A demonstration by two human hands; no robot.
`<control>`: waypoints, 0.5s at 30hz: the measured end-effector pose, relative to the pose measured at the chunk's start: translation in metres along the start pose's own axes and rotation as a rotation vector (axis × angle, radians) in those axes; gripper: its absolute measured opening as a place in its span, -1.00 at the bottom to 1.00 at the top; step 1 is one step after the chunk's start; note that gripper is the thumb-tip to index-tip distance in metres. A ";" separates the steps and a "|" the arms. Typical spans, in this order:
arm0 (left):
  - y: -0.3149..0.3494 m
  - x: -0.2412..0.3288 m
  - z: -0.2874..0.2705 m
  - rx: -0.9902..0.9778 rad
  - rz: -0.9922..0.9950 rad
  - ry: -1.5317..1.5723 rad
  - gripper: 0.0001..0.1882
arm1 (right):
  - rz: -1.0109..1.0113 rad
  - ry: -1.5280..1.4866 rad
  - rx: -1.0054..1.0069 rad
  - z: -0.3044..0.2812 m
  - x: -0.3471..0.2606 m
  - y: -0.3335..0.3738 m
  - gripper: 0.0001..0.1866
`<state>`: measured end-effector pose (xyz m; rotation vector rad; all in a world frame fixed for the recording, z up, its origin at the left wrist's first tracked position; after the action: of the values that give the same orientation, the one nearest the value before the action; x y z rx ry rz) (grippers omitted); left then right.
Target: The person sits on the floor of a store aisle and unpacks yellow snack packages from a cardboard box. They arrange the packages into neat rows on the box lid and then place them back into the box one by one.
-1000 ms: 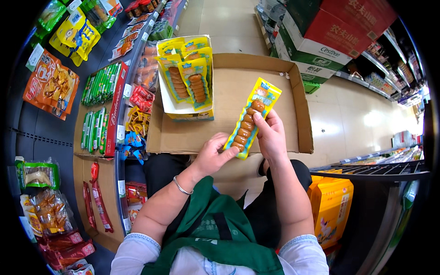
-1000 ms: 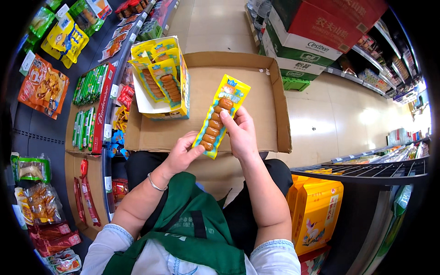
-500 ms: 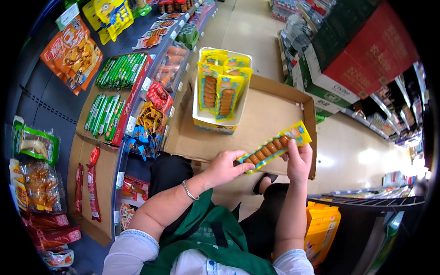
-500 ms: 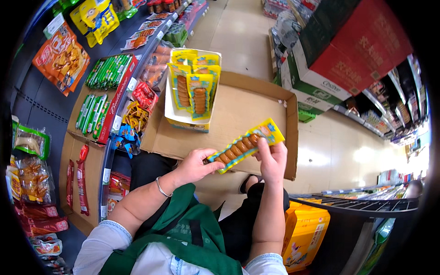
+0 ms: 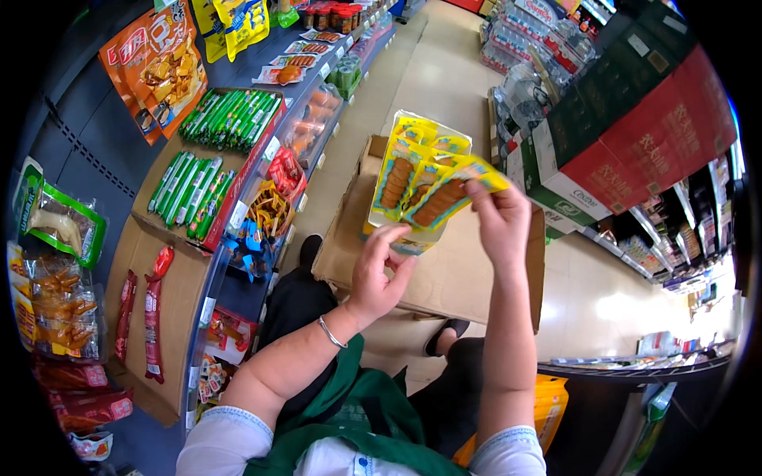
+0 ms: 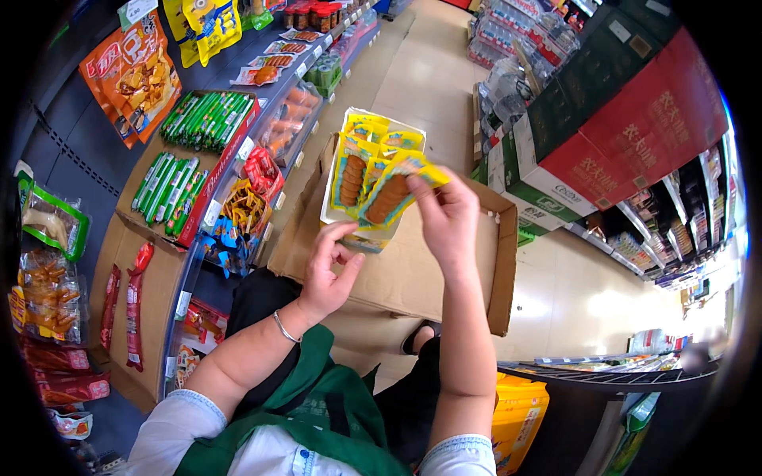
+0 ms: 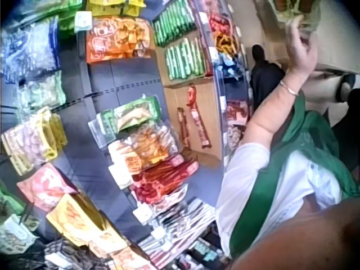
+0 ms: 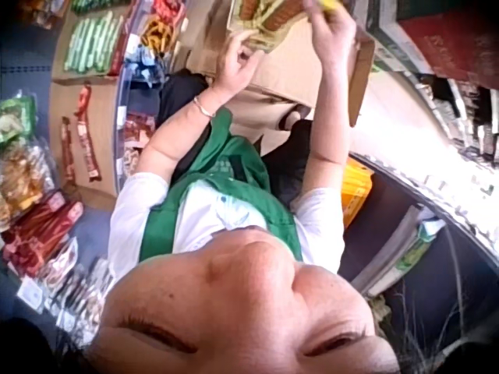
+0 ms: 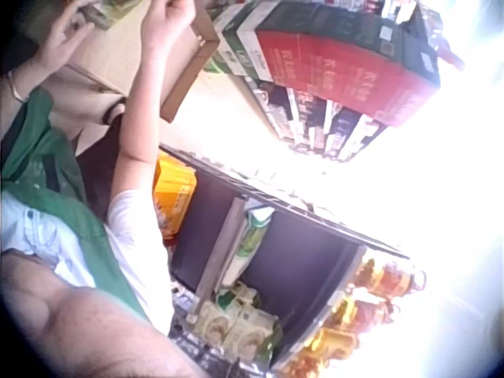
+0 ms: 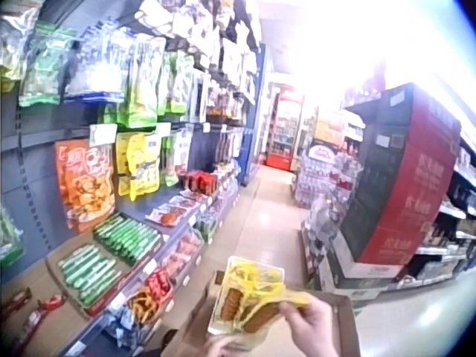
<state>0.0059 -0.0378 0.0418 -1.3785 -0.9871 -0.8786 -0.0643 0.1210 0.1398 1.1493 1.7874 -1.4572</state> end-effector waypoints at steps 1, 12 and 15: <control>-0.002 0.001 -0.002 -0.006 -0.002 -0.050 -0.54 | 0.043 0.057 -0.081 0.006 0.011 -0.001 -0.85; -0.005 -0.006 0.008 -0.049 0.016 -0.030 -0.67 | -0.144 0.359 0.221 0.020 0.008 0.012 -0.70; -0.005 -0.006 0.011 -0.046 -0.026 0.010 -0.68 | -0.430 0.637 0.168 0.023 0.001 0.010 -0.72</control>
<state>-0.0013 -0.0274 0.0370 -1.4020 -0.9843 -0.9315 -0.0580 0.0997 0.1280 1.5007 2.5058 -1.6156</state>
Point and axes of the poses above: each hand's wrist, its own y-axis away from the middle knuckle, its own z-axis out of the palm, x = y × z, the point moved 3 cm from there along -y, towards the middle knuckle, and after that the axes turned 4 degrees about -z, right-handed, at the moved point
